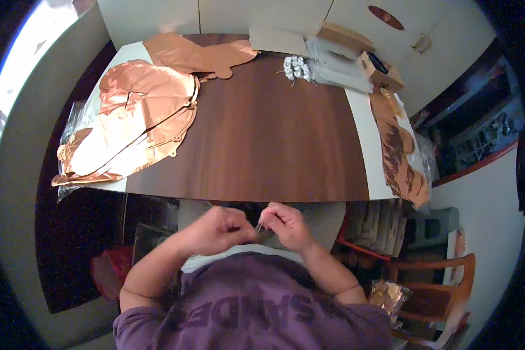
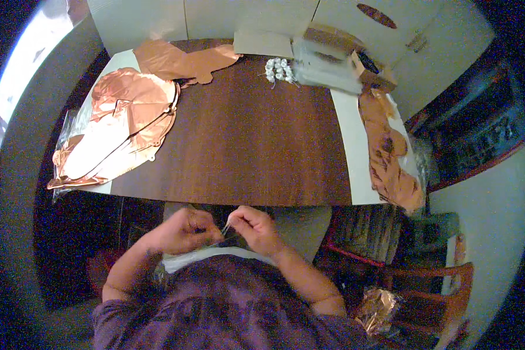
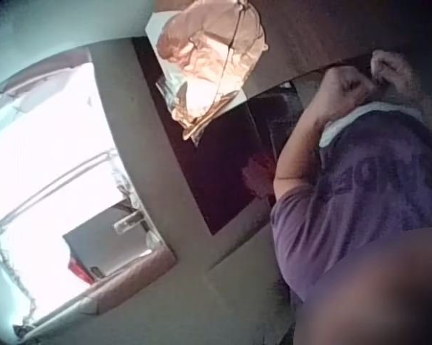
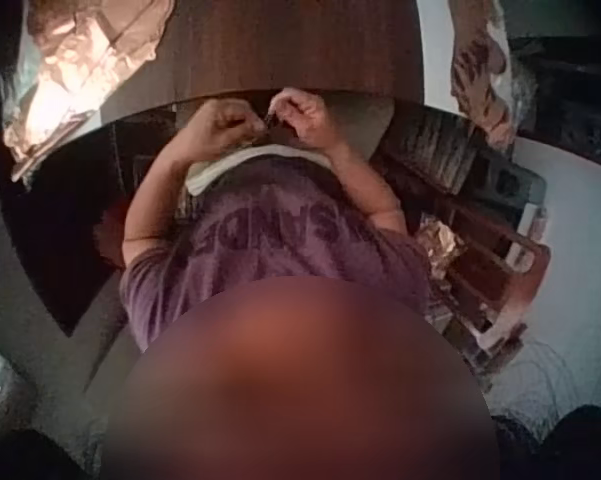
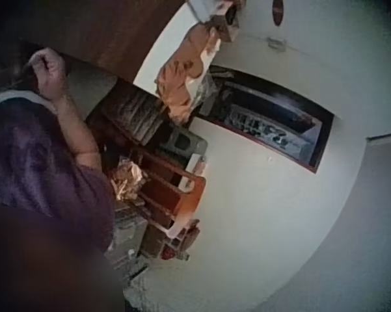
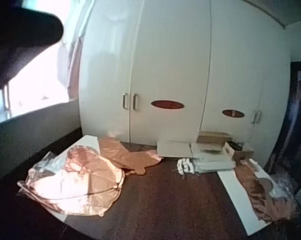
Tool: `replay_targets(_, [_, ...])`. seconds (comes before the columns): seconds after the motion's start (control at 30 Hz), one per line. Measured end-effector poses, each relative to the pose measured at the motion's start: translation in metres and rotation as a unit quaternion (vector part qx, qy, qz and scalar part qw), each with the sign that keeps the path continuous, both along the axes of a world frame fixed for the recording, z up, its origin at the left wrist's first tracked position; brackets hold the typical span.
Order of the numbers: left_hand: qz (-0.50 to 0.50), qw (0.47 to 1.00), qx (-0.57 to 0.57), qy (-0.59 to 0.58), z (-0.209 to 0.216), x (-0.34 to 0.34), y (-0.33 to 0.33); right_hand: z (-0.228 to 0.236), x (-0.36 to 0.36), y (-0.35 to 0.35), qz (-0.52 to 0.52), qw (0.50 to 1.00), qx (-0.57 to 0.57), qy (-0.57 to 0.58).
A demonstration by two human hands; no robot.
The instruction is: Tying white strings onto small plastic valves for balloons on a desk.
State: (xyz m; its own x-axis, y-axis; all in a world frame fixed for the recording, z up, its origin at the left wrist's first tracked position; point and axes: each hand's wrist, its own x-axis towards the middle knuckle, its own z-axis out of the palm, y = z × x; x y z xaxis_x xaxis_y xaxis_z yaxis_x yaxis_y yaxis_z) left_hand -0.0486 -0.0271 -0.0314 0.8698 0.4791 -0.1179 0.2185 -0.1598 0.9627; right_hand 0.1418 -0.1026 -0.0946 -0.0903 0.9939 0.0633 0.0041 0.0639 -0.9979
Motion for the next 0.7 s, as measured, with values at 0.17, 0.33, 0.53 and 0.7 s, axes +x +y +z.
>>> replay_targets(0.17, [0.33,0.897,-0.157,-0.25,-0.016,0.027,0.002,0.006,-0.025,-0.021,0.005,0.959,0.179,-0.22])
replay_targets(0.33, [0.048,0.932,0.278,-0.227,-0.034,0.024,-0.012,0.087,0.014,0.002,-0.047,0.878,0.325,-0.35])
replay_targets(0.53, [0.237,0.9,0.328,-0.163,0.006,0.023,0.014,0.055,0.01,-0.009,0.221,0.926,0.091,-0.293])
replay_targets(0.7, [0.023,0.915,0.307,-0.261,0.007,0.027,-0.013,0.078,0.028,0.022,-0.013,0.917,0.216,-0.334])
